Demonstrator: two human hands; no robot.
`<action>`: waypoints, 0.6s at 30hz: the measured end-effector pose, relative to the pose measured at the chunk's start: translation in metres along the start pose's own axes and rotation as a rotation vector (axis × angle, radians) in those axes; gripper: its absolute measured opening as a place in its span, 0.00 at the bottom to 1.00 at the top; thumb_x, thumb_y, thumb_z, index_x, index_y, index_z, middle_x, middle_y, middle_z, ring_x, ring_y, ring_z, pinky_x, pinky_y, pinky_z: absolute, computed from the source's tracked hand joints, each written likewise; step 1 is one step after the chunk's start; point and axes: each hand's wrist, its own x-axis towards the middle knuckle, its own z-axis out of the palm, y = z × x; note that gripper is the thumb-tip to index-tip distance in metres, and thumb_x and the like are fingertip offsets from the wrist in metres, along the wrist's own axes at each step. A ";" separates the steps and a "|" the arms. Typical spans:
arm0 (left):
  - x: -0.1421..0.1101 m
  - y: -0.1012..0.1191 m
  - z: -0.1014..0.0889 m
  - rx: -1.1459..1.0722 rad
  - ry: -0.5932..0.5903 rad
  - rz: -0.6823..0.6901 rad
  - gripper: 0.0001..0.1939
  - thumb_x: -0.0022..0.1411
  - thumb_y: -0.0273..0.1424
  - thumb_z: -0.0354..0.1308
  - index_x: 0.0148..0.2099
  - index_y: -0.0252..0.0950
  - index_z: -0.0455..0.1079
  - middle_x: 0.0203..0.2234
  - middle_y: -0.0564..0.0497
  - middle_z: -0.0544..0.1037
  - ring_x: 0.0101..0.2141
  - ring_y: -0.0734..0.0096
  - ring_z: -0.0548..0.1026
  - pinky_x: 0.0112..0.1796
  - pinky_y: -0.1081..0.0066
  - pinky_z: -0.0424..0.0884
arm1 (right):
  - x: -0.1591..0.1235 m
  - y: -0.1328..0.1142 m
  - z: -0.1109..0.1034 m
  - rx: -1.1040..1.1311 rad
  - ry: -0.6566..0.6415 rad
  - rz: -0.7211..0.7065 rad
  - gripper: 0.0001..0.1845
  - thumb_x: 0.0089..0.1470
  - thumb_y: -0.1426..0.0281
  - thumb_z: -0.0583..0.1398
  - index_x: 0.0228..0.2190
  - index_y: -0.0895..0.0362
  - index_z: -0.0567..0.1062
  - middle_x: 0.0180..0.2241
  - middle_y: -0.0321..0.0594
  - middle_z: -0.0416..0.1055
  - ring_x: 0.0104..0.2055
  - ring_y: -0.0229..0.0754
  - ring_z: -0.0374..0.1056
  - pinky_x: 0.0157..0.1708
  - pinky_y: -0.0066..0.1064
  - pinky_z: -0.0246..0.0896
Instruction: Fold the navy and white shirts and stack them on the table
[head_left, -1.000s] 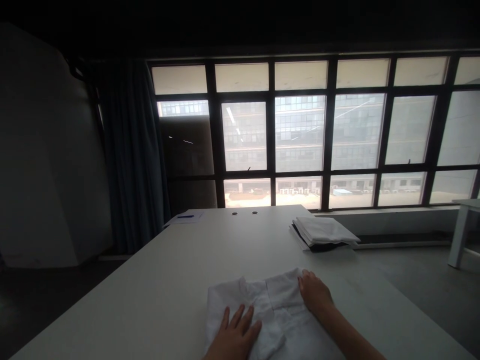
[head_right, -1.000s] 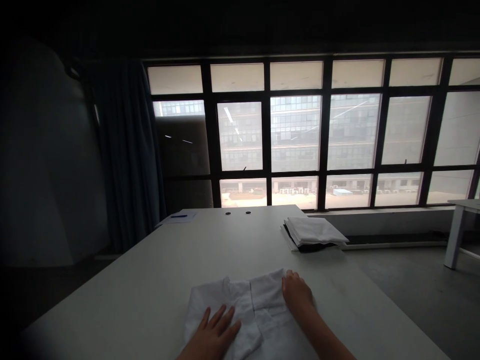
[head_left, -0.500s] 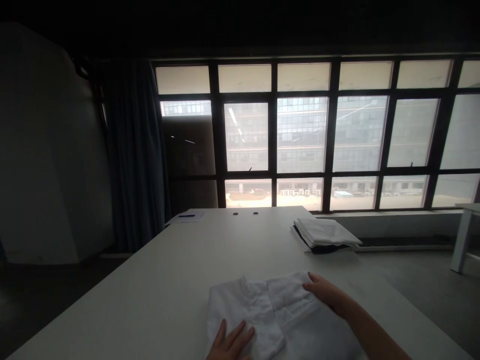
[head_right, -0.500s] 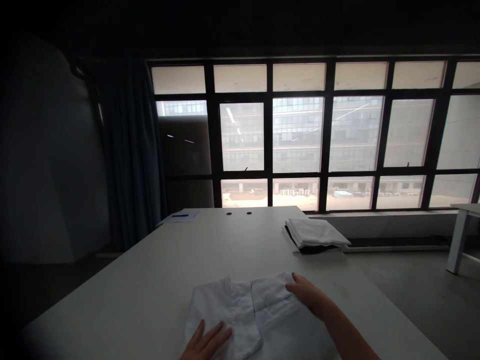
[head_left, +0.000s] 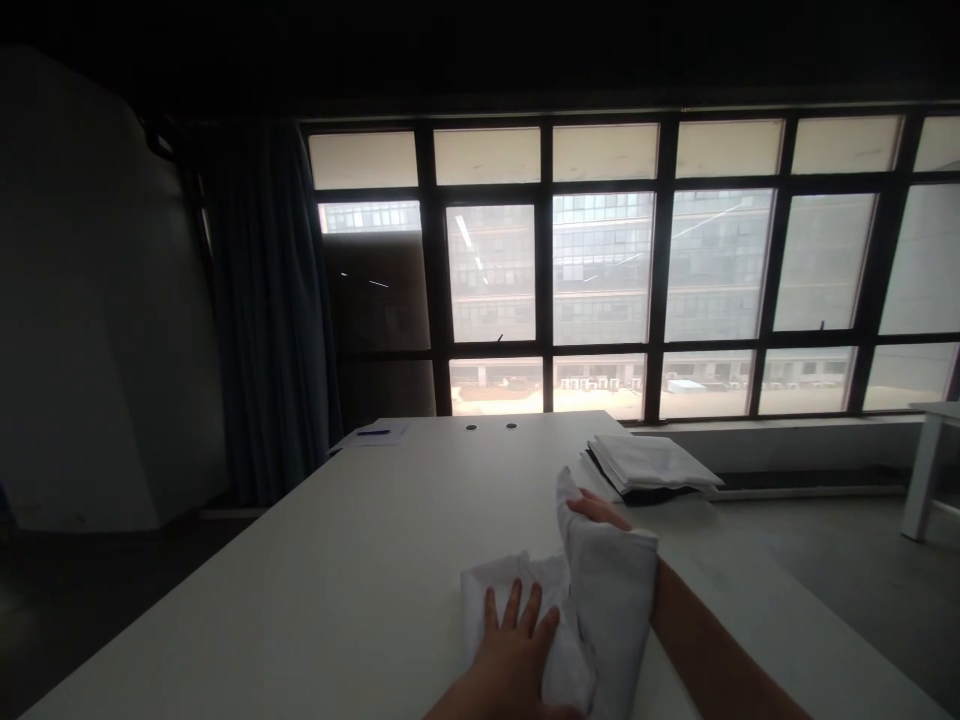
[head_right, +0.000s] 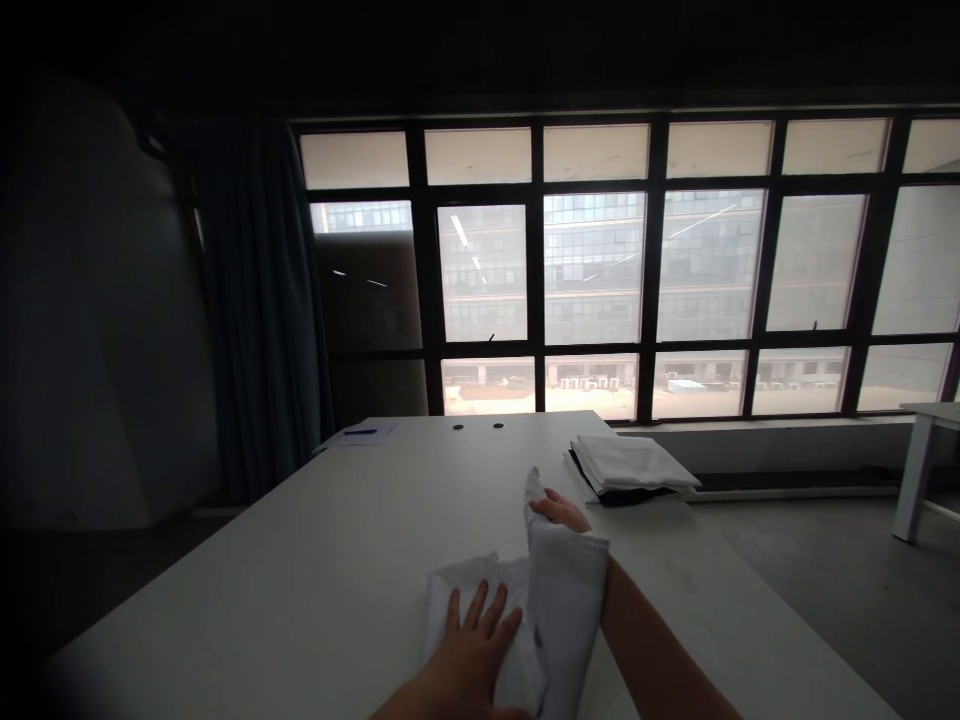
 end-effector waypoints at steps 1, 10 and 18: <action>0.003 0.001 -0.001 -0.083 0.027 0.029 0.54 0.49 0.53 0.67 0.73 0.44 0.50 0.72 0.39 0.43 0.69 0.31 0.35 0.60 0.30 0.23 | 0.002 0.001 0.018 -0.018 -0.031 0.014 0.18 0.51 0.64 0.59 0.42 0.59 0.74 0.30 0.39 0.76 0.32 0.43 0.72 0.35 0.33 0.67; -0.014 -0.082 -0.030 -1.041 0.637 -0.416 0.27 0.59 0.56 0.48 0.46 0.37 0.65 0.35 0.42 0.79 0.30 0.61 0.78 0.30 0.61 0.76 | -0.070 0.065 0.138 -0.661 -0.226 -0.132 0.28 0.53 0.62 0.60 0.55 0.58 0.71 0.51 0.53 0.73 0.53 0.56 0.71 0.54 0.45 0.63; 0.007 -0.087 -0.030 -0.658 0.646 -0.437 0.39 0.53 0.60 0.57 0.53 0.32 0.65 0.29 0.50 0.73 0.32 0.61 0.74 0.32 0.67 0.68 | -0.089 0.104 0.142 -0.980 -0.540 -0.545 0.20 0.56 0.60 0.64 0.50 0.48 0.74 0.46 0.42 0.74 0.39 0.46 0.74 0.36 0.30 0.66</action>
